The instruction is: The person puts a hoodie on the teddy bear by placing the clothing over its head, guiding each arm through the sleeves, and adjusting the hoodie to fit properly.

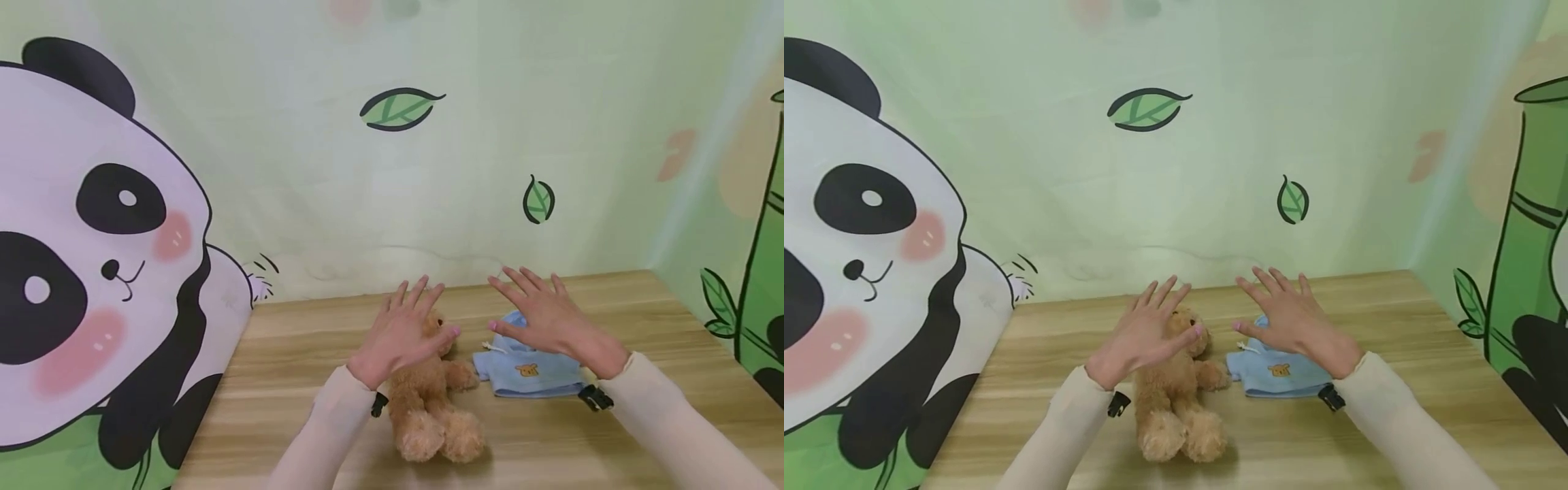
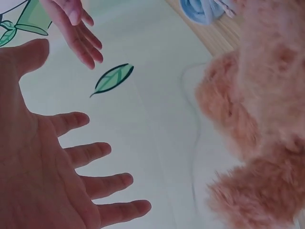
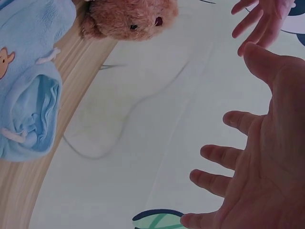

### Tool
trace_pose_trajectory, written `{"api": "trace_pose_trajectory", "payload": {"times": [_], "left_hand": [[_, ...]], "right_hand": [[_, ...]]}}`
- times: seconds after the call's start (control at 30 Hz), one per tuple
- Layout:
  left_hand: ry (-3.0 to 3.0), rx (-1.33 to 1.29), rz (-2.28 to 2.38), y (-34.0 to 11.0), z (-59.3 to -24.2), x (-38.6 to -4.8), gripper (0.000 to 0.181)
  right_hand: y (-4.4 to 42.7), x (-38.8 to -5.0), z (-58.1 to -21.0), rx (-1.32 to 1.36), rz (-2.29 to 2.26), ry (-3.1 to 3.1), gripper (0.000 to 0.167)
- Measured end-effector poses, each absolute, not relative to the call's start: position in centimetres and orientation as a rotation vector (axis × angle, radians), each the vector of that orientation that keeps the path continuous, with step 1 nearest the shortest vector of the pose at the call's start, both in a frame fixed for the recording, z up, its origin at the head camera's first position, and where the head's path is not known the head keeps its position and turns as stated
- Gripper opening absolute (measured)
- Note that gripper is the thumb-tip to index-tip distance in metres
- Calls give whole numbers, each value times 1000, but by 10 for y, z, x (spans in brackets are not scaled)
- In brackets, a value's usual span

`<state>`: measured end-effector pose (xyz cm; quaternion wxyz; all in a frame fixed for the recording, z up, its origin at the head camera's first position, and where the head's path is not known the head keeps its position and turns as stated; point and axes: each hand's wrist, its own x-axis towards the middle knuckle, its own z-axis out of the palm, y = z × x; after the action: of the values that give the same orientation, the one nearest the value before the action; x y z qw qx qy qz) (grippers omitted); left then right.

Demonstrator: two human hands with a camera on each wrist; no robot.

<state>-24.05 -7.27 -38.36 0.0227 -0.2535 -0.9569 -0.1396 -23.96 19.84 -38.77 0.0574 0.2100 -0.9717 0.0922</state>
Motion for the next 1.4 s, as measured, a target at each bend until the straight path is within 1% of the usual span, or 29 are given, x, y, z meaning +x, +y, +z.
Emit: {"api": "trace_pose_trajectory", "payload": {"times": [0.37,0.6,0.83,1.03,1.13,1.4], "left_hand": [[-3047,-792,-424,-45,-371,-243,80],[-3110,-818,-403,-21,-382,-246,76],[-3181,-804,-547,0,-390,-253,73],[-3230,-788,-649,17,-395,-260,67],[-3253,-753,-711,23,-399,-263,65],[-3304,-600,-682,37,-411,-271,60]], "right_hand": [[210,-241,-386,583,223,-2968,79],[223,-240,-392,568,226,-2978,76],[237,-244,-400,528,271,-2982,68],[242,-249,-407,527,291,-2992,65],[244,-251,-412,527,297,-3006,64],[251,-258,-424,494,342,-3072,61]]}}
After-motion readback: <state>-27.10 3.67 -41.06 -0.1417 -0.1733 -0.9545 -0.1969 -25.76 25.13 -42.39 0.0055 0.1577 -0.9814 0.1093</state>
